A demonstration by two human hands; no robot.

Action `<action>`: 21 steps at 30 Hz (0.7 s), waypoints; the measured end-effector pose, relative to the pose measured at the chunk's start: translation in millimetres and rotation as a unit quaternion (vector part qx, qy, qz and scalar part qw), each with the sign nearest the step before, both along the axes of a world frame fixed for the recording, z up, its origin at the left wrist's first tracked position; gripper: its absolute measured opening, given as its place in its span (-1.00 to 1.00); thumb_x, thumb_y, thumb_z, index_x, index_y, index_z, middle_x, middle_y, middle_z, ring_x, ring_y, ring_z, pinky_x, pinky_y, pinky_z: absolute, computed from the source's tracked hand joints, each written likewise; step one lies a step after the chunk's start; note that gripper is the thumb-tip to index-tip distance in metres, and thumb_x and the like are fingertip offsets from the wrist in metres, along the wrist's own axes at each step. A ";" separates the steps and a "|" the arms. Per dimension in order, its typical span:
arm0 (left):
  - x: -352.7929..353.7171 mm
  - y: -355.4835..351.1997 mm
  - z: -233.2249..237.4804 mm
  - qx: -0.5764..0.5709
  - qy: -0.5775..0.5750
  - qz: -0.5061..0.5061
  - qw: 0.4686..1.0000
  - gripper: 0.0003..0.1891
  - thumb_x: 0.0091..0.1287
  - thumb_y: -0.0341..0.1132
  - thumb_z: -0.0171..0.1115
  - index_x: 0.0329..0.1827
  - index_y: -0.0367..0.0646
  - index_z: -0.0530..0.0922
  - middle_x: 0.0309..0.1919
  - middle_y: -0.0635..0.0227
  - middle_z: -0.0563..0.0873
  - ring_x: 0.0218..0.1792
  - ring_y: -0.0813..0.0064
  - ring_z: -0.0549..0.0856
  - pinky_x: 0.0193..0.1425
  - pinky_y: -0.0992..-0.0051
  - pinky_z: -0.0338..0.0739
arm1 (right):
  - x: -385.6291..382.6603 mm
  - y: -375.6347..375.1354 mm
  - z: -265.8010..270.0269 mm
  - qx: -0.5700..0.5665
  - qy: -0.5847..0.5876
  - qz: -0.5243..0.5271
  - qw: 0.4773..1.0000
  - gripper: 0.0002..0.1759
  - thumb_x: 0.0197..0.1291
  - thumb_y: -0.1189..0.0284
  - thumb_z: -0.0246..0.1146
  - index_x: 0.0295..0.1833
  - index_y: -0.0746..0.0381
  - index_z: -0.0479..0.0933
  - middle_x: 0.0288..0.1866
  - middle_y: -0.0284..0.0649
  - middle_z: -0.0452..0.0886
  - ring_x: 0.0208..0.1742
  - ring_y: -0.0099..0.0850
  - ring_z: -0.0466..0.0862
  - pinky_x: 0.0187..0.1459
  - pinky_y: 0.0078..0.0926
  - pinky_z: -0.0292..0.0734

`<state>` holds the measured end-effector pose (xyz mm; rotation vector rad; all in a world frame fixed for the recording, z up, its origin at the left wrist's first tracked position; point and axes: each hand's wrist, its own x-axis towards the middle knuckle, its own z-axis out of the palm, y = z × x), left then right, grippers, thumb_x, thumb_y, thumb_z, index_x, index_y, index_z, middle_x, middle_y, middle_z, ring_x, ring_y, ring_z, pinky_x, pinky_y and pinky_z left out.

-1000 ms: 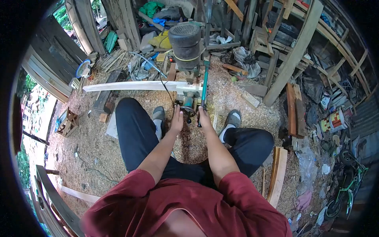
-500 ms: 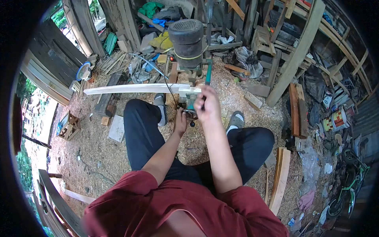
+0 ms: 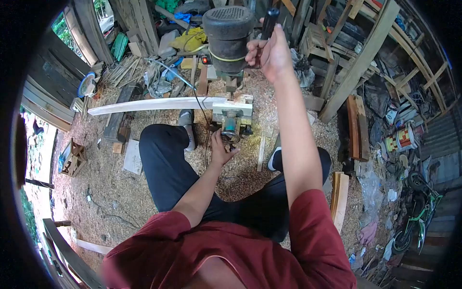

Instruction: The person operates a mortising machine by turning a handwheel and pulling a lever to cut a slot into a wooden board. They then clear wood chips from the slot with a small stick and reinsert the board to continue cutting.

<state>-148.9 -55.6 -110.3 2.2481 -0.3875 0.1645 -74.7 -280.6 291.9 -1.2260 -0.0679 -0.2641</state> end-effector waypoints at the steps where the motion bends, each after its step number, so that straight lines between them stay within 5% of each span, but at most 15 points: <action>1: -1.0 2.7 3.1 -0.003 0.049 -0.005 0.999 0.38 -0.02 0.03 0.86 0.75 -0.21 0.05 0.62 -0.20 0.20 0.59 -0.28 0.34 0.69 -0.04 0.36 | 8.4 -4.2 0.2 -0.013 -0.009 0.009 1.000 -0.35 0.73 -0.21 -0.34 0.56 -0.04 0.28 -0.31 -0.21 0.58 -0.38 -0.32 0.65 -0.30 -0.29 0.43; 5: -0.3 5.3 3.6 0.008 0.094 -0.019 0.995 0.61 -0.14 0.02 0.92 0.85 -0.03 -0.18 0.67 -0.23 0.11 0.63 -0.29 0.30 0.70 -0.04 0.40 | 22.7 -11.6 -1.5 -0.036 -0.011 0.001 0.999 -0.29 0.74 -0.21 -0.42 0.52 0.08 0.27 -0.31 -0.14 0.63 -0.40 -0.28 0.67 -0.28 -0.28 0.49; 12: 3.5 1.0 5.8 0.007 0.112 -0.001 0.994 0.66 -0.21 0.08 0.92 0.84 -0.08 -0.20 0.67 -0.23 0.11 0.65 -0.31 0.28 0.74 0.00 0.36 | -23.3 20.9 -78.5 0.010 0.120 -0.121 0.985 -0.29 0.77 -0.12 -0.24 0.46 0.30 0.38 -0.22 -0.16 0.69 -0.31 -0.35 0.69 -0.25 -0.33 0.52; 14: 3.2 0.6 4.2 -0.003 0.089 0.004 0.996 0.62 -0.17 0.00 0.92 0.83 -0.14 -0.19 0.61 -0.25 0.18 0.60 -0.32 0.33 0.71 0.01 0.36 | -32.7 22.3 -119.8 0.010 0.159 -0.117 0.980 -0.31 0.77 -0.09 -0.21 0.45 0.32 0.41 -0.19 -0.16 0.69 -0.30 -0.36 0.69 -0.24 -0.34 0.53; 16: 9.8 1.1 -8.2 -0.026 0.078 -0.007 0.997 0.53 -0.11 -0.07 0.87 0.82 -0.16 -0.15 0.58 -0.25 0.22 0.56 -0.31 0.36 0.67 0.01 0.40 | -36.2 27.5 -145.2 0.076 0.325 -0.124 0.935 -0.37 0.76 -0.02 -0.18 0.43 0.29 0.46 -0.16 -0.19 0.69 -0.30 -0.38 0.69 -0.22 -0.36 0.53; 21: 15.3 1.1 -31.3 -0.061 0.031 -0.019 0.997 0.25 0.08 -0.25 0.68 0.76 -0.19 -0.03 0.48 -0.28 0.27 0.45 -0.37 0.43 0.56 -0.05 0.46 | -39.6 44.0 -139.5 -0.014 0.236 -0.094 0.967 -0.42 0.75 -0.01 -0.10 0.27 0.24 0.60 -0.19 -0.30 0.69 -0.26 -0.44 0.66 -0.19 -0.38 0.53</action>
